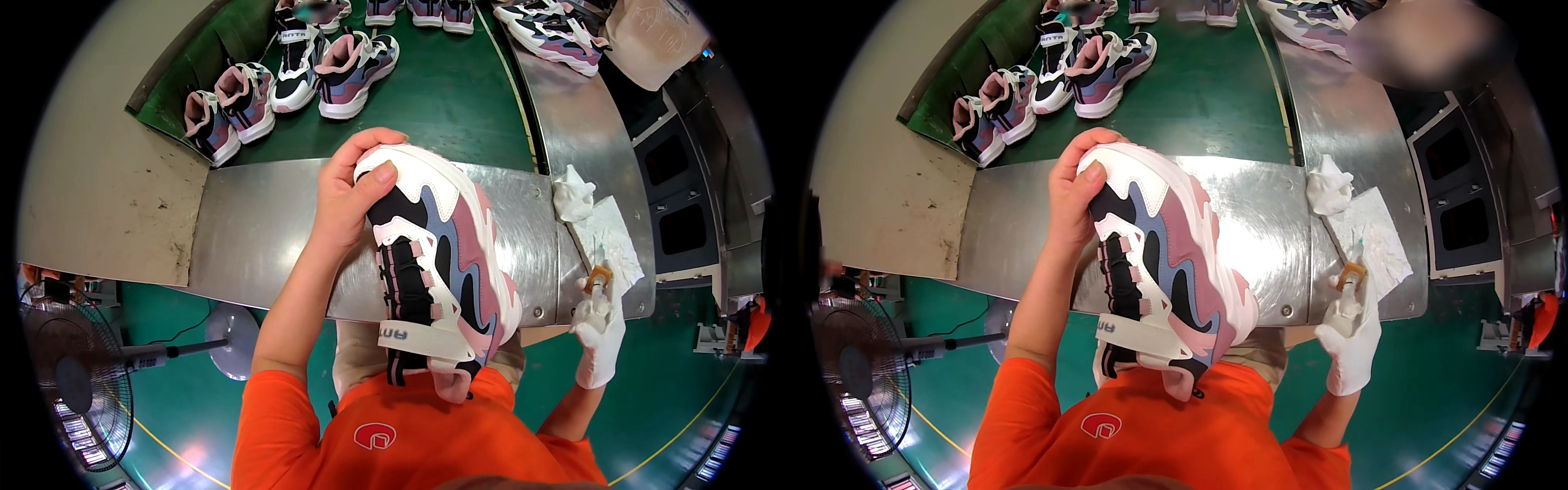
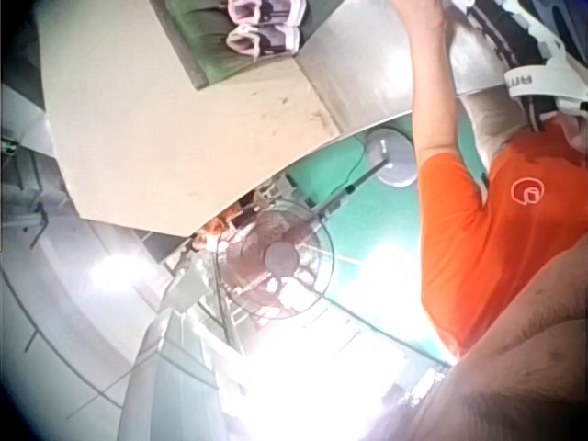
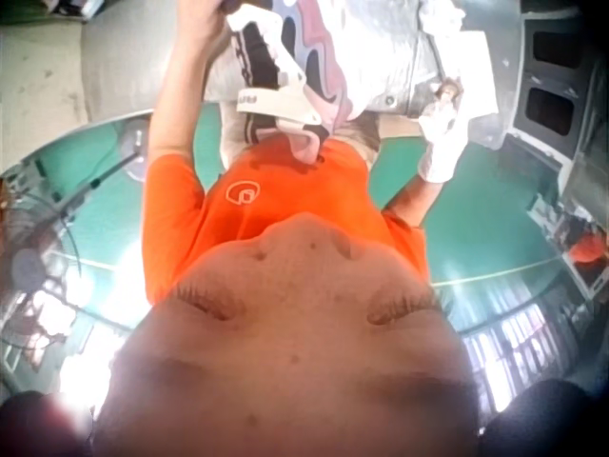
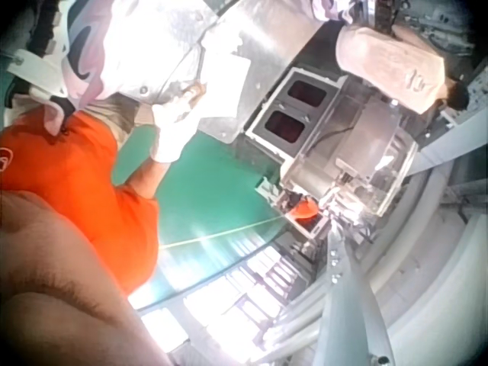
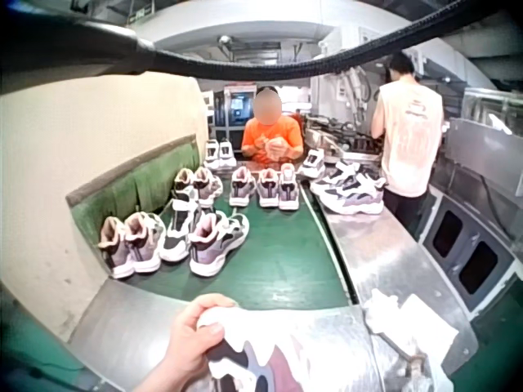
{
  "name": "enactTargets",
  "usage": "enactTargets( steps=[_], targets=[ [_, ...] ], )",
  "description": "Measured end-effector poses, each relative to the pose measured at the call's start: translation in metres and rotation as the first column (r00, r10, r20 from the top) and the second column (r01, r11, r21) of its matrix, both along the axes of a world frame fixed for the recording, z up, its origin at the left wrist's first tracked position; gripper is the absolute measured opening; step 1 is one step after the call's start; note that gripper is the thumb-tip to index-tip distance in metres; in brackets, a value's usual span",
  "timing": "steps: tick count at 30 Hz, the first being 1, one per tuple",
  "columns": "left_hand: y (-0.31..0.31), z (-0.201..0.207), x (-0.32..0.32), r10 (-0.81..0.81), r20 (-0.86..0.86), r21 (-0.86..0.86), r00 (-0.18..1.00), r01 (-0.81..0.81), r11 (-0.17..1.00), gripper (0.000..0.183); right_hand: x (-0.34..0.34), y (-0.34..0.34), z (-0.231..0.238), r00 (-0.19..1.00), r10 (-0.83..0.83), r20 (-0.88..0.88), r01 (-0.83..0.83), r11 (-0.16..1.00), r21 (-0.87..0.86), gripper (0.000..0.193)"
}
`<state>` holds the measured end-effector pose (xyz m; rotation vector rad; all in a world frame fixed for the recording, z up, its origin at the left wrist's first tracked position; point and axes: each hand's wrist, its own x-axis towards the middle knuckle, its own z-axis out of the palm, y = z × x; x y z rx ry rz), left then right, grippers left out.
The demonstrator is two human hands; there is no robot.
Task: The person uses a syringe to apply glue to the sole and side seams of a sneaker. They handle the shoe with gloved hands, rotating it to access different areas, and then place it on a metal table. The process is repeated for multiple sneakers in a factory setting.
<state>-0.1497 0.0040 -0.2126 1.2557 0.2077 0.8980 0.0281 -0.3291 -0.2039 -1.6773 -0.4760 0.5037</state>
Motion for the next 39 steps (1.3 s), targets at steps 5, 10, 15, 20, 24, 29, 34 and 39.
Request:
enactTargets(
  steps=[5,10,15,20,24,29,34,39],
  targets=[
    [0.0,0.0,-0.002,0.021,-0.005,0.034,1.0,-0.021,0.999,0.046,-0.007,-0.009,0.011,0.954,0.216,-0.207,-0.179,0.966,0.184,0.098],
    [-0.001,0.003,-0.002,0.007,0.016,-0.013,1.0,-0.007,1.0,0.038,-0.006,0.015,0.028,0.753,0.528,-0.393,-0.348,0.826,0.442,0.096],
    [-0.002,0.005,-0.002,0.002,0.024,-0.009,1.0,-0.002,1.0,0.037,-0.013,0.054,0.037,0.67,0.695,-0.26,-0.457,0.663,0.593,0.092],
    [-0.003,0.006,-0.003,0.005,0.01,-0.008,1.0,-0.005,1.0,0.037,-0.014,0.073,0.037,0.596,0.722,-0.351,-0.423,0.654,0.628,0.085],
    [-0.003,0.008,-0.003,0.012,0.002,0.001,1.0,-0.012,1.0,0.037,-0.01,0.076,0.03,0.574,0.739,-0.352,-0.433,0.639,0.635,0.075],
    [-0.003,0.008,-0.003,0.022,-0.013,0.01,1.0,-0.022,1.0,0.037,-0.008,0.079,0.024,0.519,0.783,-0.342,-0.421,0.582,0.695,0.071],
    [-0.003,0.008,-0.002,0.026,-0.004,0.017,1.0,-0.026,1.0,0.037,-0.011,0.077,0.026,0.578,0.737,-0.35,-0.4,0.63,0.665,0.063],
    [-0.003,0.008,-0.003,0.013,0.003,0.014,1.0,-0.013,1.0,0.037,-0.012,0.076,0.031,0.633,0.707,-0.315,-0.452,0.668,0.591,0.057]
  ],
)
